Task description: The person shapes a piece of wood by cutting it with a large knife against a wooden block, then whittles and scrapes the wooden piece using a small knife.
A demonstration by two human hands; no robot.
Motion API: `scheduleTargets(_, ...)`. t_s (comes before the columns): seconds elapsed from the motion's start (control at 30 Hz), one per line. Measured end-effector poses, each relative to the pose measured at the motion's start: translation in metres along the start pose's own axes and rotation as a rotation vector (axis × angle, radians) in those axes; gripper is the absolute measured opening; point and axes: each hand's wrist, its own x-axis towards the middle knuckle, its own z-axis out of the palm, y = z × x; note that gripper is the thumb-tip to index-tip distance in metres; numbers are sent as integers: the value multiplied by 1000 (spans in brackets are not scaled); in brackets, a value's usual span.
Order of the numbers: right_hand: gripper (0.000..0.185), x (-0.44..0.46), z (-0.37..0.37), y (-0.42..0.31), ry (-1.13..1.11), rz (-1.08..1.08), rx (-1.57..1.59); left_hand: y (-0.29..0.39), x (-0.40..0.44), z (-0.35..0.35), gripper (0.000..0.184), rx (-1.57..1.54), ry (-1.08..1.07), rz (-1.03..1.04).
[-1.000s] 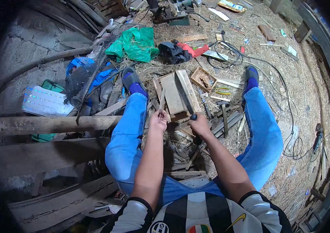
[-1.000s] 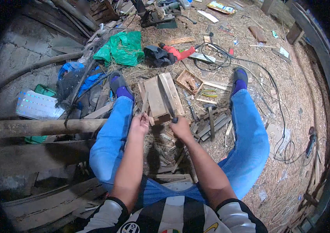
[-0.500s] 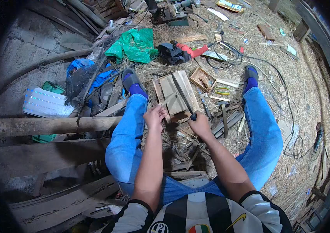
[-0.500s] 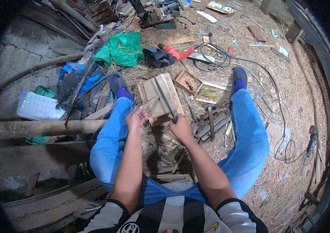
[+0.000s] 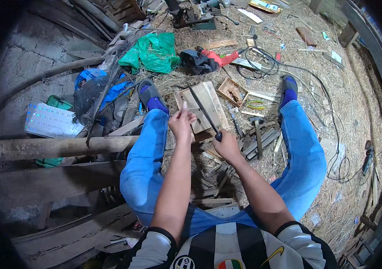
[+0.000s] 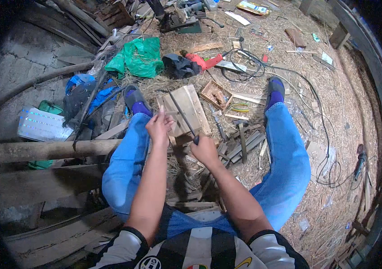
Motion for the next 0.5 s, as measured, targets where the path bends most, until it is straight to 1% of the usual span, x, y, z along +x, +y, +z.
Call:
scheduleTargets(0.07, 29, 2, -2, -2, 11, 13, -5, -1, 5, 2, 33, 99, -13, 25)
scheduleTargets(0.1, 29, 3, -5, -4, -2, 8, 3, -2, 7, 4, 33, 101, -13, 22)
scheduleTargets(0.17, 28, 7, -8, -10, -18, 6, 9, -3, 11, 6, 30, 109, 9, 114)
scheduleTargets(0.2, 28, 10, -11, -19, 14, 2, 11, -3, 13, 8, 30, 111, 11, 111)
scheduleTargets(0.27, 29, 7, -21, -45, 39, 1, 14, -2, 16, 10, 30, 189, -11, 175)
scheduleTargets(0.33, 29, 4, -35, -73, 158, -121, 106, -6, 23, 7, 29, 235, 2, 210)
scheduleTargets(0.37, 27, 4, -33, -76, 187, -132, 154, -10, 29, 5, 29, 310, -9, 256)
scheduleTargets(0.4, 27, 7, -28, -71, 184, -133, 155, -13, 33, 2, 29, 384, -19, 303)
scheduleTargets(0.47, 26, 16, -6, -47, 129, -8, 32, -8, 25, 7, 31, 355, -22, 318)
scheduleTargets(0.5, 26, 18, 2, -34, 130, -9, 32, -6, 20, 10, 33, 322, -29, 335)
